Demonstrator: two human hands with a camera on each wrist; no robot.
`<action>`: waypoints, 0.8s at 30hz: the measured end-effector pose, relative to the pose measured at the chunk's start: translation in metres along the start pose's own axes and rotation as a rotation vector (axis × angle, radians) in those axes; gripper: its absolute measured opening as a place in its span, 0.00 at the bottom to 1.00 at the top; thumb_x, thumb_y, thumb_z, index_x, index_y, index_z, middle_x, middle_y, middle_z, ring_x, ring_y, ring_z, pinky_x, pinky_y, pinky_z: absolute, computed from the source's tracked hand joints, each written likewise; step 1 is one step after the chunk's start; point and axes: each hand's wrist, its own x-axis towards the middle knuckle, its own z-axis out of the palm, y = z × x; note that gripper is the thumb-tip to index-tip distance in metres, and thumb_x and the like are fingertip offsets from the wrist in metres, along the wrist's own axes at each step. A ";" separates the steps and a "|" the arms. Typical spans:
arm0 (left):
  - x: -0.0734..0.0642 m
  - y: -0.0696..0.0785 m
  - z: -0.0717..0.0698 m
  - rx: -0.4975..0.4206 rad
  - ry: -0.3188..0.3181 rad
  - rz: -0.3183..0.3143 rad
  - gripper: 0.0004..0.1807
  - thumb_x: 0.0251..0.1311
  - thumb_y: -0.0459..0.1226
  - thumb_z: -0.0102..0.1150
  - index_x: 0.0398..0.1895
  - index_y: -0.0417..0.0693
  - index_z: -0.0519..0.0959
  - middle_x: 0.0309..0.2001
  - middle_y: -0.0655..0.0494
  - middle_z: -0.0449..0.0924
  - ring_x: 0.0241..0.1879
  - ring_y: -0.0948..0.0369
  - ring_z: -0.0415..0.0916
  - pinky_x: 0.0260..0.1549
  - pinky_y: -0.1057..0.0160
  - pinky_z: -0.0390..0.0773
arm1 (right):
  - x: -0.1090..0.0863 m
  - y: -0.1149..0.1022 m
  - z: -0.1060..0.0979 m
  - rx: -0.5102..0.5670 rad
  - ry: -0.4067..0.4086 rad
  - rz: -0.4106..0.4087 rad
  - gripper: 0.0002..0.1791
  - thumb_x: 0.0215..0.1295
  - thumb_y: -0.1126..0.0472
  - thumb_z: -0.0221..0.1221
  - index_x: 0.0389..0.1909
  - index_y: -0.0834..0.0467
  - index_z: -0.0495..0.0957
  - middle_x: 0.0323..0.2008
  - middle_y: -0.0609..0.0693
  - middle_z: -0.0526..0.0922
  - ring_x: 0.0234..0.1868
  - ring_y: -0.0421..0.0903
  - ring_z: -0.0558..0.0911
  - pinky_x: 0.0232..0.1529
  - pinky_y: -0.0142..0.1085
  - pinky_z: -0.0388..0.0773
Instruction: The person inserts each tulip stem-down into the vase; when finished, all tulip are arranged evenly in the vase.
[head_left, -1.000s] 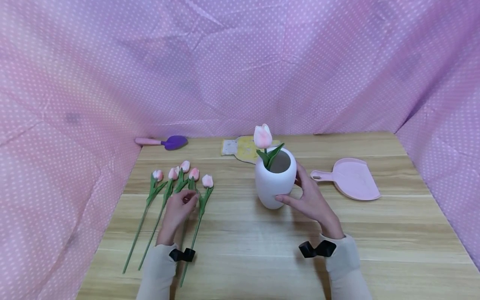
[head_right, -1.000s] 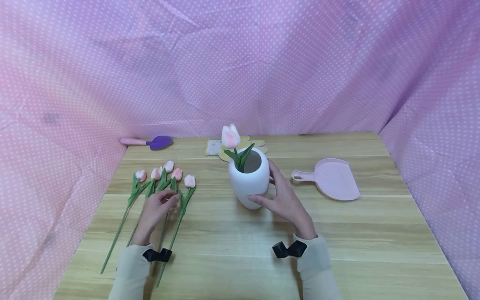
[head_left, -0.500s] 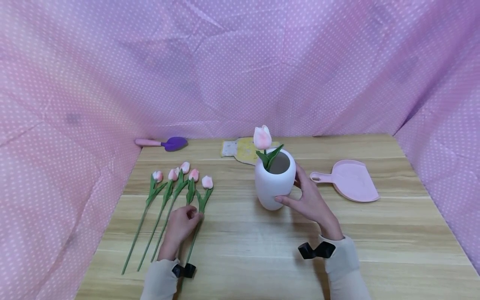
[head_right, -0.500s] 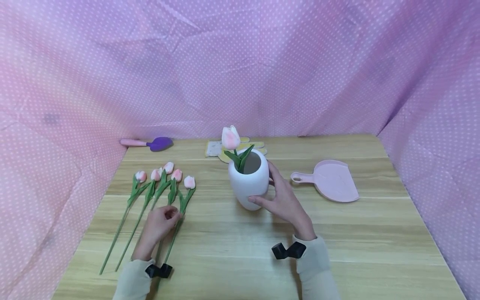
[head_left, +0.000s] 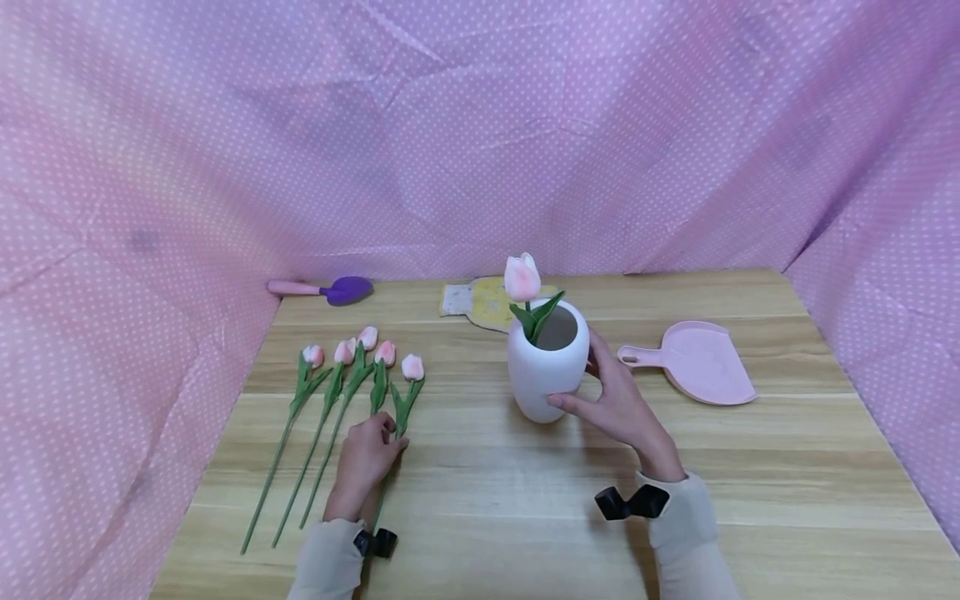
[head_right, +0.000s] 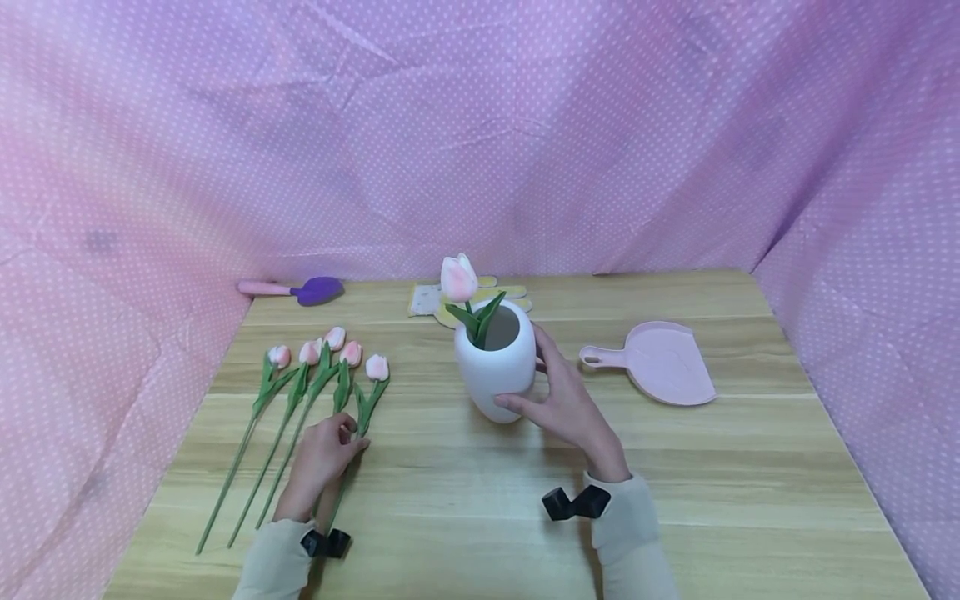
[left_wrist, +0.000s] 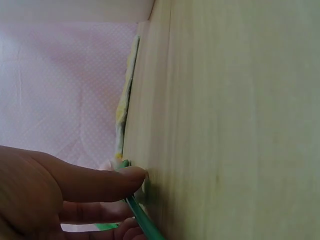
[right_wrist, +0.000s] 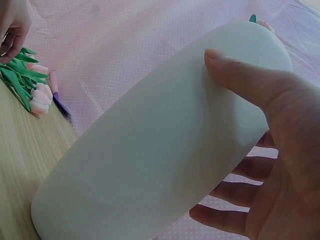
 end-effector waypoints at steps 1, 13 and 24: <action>0.001 0.000 0.000 0.002 0.001 -0.002 0.10 0.56 0.35 0.70 0.34 0.40 0.79 0.26 0.51 0.77 0.25 0.58 0.70 0.23 0.66 0.67 | 0.000 0.000 0.000 0.000 0.000 0.000 0.56 0.51 0.61 0.76 0.77 0.46 0.54 0.68 0.53 0.73 0.68 0.53 0.74 0.67 0.57 0.76; 0.005 -0.002 0.000 -0.050 0.005 -0.001 0.09 0.54 0.33 0.72 0.28 0.40 0.79 0.24 0.51 0.77 0.24 0.59 0.70 0.22 0.68 0.67 | -0.001 -0.001 0.001 0.004 -0.004 0.018 0.56 0.51 0.60 0.77 0.77 0.45 0.53 0.69 0.53 0.72 0.68 0.54 0.73 0.67 0.58 0.75; 0.002 -0.005 -0.002 -0.282 -0.041 -0.030 0.05 0.54 0.28 0.70 0.31 0.35 0.83 0.22 0.51 0.80 0.17 0.63 0.72 0.15 0.69 0.73 | -0.001 -0.002 0.000 -0.005 -0.006 0.020 0.56 0.51 0.59 0.77 0.77 0.46 0.54 0.68 0.54 0.72 0.68 0.54 0.74 0.67 0.58 0.75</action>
